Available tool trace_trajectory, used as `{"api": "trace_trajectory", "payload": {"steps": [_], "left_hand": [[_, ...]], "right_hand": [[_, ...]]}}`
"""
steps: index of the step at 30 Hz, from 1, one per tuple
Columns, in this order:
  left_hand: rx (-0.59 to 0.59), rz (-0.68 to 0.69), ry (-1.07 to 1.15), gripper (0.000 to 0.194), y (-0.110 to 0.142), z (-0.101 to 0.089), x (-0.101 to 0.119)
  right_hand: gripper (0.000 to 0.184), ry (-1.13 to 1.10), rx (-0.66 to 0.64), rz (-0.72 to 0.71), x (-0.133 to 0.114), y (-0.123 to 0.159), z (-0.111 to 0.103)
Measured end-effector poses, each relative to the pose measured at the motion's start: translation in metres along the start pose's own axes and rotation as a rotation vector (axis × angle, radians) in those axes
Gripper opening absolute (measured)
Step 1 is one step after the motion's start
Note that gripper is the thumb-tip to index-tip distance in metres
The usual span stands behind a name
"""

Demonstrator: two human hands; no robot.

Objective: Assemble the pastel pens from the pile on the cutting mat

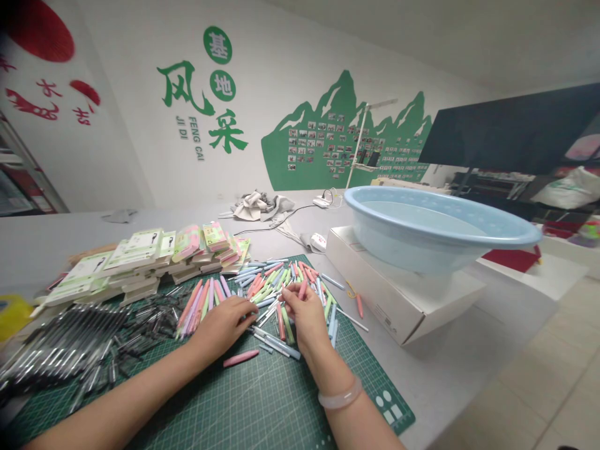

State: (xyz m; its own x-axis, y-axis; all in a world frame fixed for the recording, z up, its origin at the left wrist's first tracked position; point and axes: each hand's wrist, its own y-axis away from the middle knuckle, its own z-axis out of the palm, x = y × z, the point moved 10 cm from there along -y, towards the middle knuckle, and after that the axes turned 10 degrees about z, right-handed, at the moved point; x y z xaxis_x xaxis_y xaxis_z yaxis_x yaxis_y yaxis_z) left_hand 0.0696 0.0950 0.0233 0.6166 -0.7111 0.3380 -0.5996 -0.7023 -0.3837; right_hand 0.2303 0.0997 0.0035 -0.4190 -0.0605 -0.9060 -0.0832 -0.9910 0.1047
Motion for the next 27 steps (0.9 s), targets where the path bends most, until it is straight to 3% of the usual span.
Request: {"api": "trace_trajectory", "payload": {"steps": [2,4,9,11,13,21,27], "left_hand": [[-0.027,0.033,-0.03,0.02,-0.001,0.007,0.004],[-0.025,0.011,-0.033,0.022,-0.005,0.003,-0.006],[0.023,-0.144,-0.084,0.021,-0.033,-0.042,-0.082],[-0.055,-0.158,-0.062,0.019,-0.047,-0.047,-0.108],[-0.117,-0.136,-0.044,0.015,-0.059,-0.046,-0.12],[-0.291,0.084,0.026,0.018,-0.074,-0.008,-0.091],[-0.294,0.073,-0.045,0.022,-0.075,-0.005,-0.1]], "right_hand": [[0.024,-0.01,-0.004,0.011,0.001,0.001,0.001],[0.024,-0.007,-0.002,0.021,0.002,0.001,0.002],[0.023,0.037,-0.003,0.036,0.003,0.003,0.003],[0.023,0.048,-0.001,0.048,0.003,0.003,0.003],[0.023,0.052,0.002,0.058,0.004,0.003,0.003],[0.019,0.057,-0.013,0.093,0.007,0.004,0.008],[0.02,0.045,-0.019,0.121,0.009,0.005,0.011]]}}
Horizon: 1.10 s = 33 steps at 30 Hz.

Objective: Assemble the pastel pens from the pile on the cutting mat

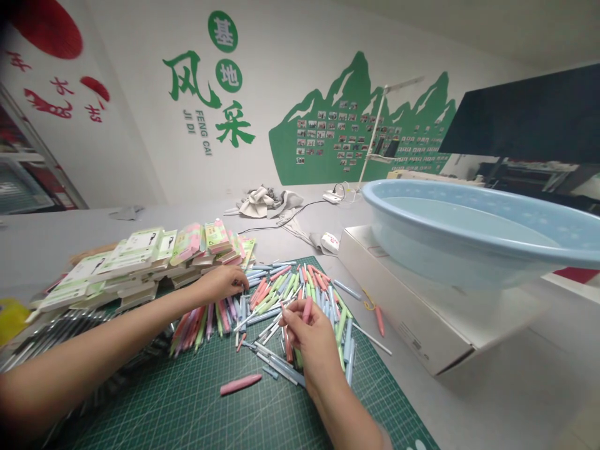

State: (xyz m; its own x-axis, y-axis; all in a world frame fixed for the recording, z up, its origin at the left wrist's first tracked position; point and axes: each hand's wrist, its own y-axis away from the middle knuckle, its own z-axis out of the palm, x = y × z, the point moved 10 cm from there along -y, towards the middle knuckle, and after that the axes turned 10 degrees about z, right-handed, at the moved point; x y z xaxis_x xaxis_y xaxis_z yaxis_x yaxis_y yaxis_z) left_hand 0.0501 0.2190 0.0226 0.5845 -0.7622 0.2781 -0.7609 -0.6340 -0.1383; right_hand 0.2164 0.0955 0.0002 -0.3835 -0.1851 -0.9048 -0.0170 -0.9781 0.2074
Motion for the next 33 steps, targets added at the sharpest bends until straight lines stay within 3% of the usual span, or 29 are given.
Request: {"api": "trace_trajectory", "payload": {"steps": [11,15,20,26,33], "left_hand": [[-0.06,-0.026,-0.105,0.009,-0.008,0.015,-0.002],[-0.032,-0.03,-0.119,0.014,-0.011,0.014,-0.001],[-0.088,0.03,-0.051,0.012,-0.015,0.019,0.008],[-0.075,0.092,-0.004,0.025,-0.022,0.016,0.023],[-0.082,0.029,-0.019,0.021,-0.02,0.005,-0.008]], "right_hand": [[0.022,0.003,-0.014,0.02,0.002,0.001,0.004],[0.024,-0.013,0.006,0.021,0.0,0.003,0.004],[0.025,-0.011,0.025,0.027,0.0,0.004,0.003],[0.023,0.009,0.026,0.022,-0.001,0.003,0.001],[0.021,0.018,0.029,0.032,0.0,0.002,0.0]]}}
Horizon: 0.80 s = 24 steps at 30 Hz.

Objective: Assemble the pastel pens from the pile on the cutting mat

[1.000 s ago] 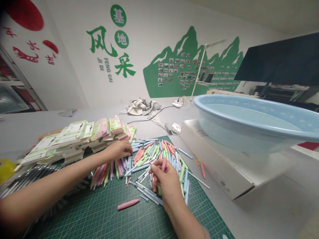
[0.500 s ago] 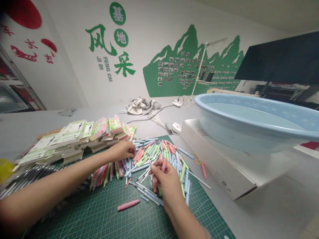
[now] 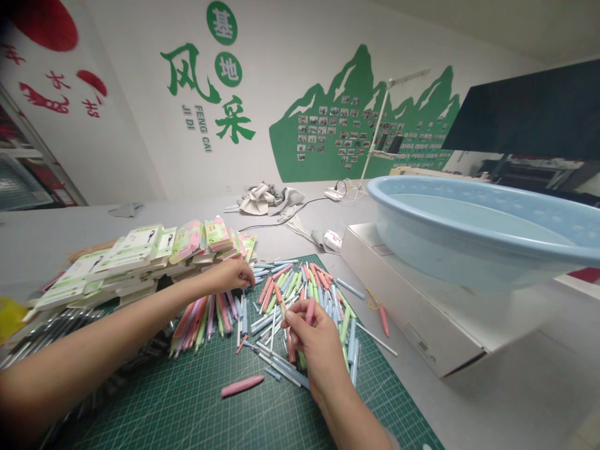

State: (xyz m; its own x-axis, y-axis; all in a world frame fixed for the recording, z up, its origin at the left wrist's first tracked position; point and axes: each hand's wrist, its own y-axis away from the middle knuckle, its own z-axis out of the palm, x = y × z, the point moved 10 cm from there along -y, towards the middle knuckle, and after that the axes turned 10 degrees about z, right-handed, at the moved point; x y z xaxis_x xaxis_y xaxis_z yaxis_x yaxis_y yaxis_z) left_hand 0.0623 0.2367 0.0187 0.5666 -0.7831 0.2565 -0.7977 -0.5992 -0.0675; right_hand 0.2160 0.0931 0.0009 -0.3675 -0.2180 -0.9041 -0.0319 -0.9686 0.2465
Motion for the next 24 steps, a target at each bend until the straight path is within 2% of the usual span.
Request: {"api": "trace_trajectory", "payload": {"steps": [4,11,14,16,18,20,22,24], "left_hand": [[-0.006,0.007,-0.012,0.015,0.006,0.0,-0.003],[-0.106,0.157,0.037,0.01,0.012,0.008,0.024],[-0.165,0.153,0.032,0.009,0.013,0.007,0.022],[-0.14,0.139,0.031,0.01,0.01,0.001,0.025],[-0.051,0.166,0.037,0.015,0.003,-0.008,0.039],[0.029,0.264,0.051,0.023,-0.004,-0.011,0.066],[0.008,0.39,0.067,0.036,-0.008,0.001,0.094],[-0.046,0.438,0.057,0.048,-0.009,0.018,0.107]], "right_hand": [[0.021,0.001,0.002,-0.005,0.0,0.0,0.0],[0.021,-0.011,-0.006,0.007,0.002,0.0,0.002],[0.022,-0.021,-0.003,0.008,0.0,-0.001,-0.002],[0.022,-0.042,0.029,-0.019,-0.006,-0.001,-0.01],[0.022,-0.075,0.09,-0.07,-0.015,-0.001,-0.021],[0.021,-0.107,0.145,-0.117,-0.022,0.0,-0.031],[0.021,-0.134,0.165,-0.135,-0.026,0.0,-0.036],[0.022,-0.162,0.17,-0.132,-0.027,0.0,-0.038]]}}
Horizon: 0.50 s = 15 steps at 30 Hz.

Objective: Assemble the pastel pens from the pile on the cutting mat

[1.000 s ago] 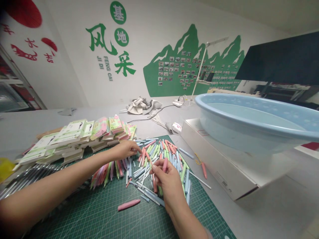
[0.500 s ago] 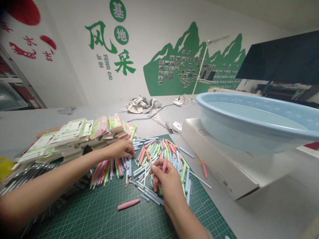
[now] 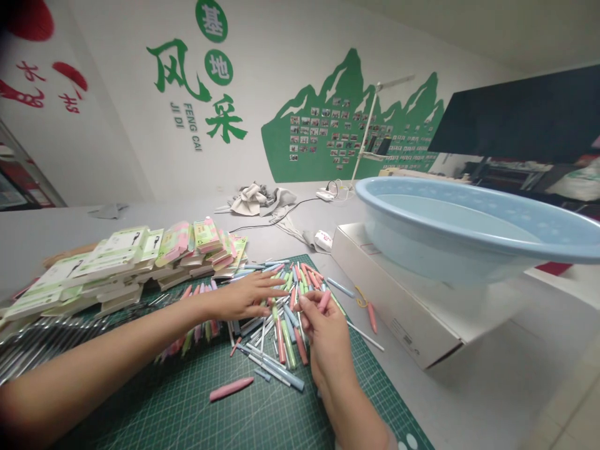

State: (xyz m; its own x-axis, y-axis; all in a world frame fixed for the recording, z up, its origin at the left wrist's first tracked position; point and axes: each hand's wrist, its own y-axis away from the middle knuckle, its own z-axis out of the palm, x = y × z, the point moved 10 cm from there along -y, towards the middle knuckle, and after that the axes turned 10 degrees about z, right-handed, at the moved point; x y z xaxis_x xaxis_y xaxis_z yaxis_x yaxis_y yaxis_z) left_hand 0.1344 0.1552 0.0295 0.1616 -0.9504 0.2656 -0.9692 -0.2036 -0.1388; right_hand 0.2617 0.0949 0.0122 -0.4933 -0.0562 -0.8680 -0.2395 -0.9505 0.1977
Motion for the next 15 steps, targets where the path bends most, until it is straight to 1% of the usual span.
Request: {"api": "trace_trajectory", "payload": {"steps": [3,5,9,13,15], "left_hand": [[-0.077,-0.01,0.019,0.056,0.005,0.02,-0.001],[-0.095,-0.02,0.026,0.059,0.013,0.024,-0.004],[-0.114,-0.037,0.071,0.054,0.029,0.017,-0.003],[-0.111,-0.056,0.198,0.039,0.036,0.002,0.0],[-0.091,-0.075,0.278,0.031,0.038,-0.006,-0.003]], "right_hand": [[0.024,-0.044,0.008,0.014,-0.002,0.0,-0.003],[0.025,-0.069,0.014,0.012,-0.006,0.0,-0.005],[0.025,-0.1,0.025,0.0,-0.013,0.0,-0.009],[0.026,-0.114,0.028,0.009,-0.014,0.0,-0.01],[0.025,-0.11,0.019,0.015,-0.013,-0.001,-0.009]]}}
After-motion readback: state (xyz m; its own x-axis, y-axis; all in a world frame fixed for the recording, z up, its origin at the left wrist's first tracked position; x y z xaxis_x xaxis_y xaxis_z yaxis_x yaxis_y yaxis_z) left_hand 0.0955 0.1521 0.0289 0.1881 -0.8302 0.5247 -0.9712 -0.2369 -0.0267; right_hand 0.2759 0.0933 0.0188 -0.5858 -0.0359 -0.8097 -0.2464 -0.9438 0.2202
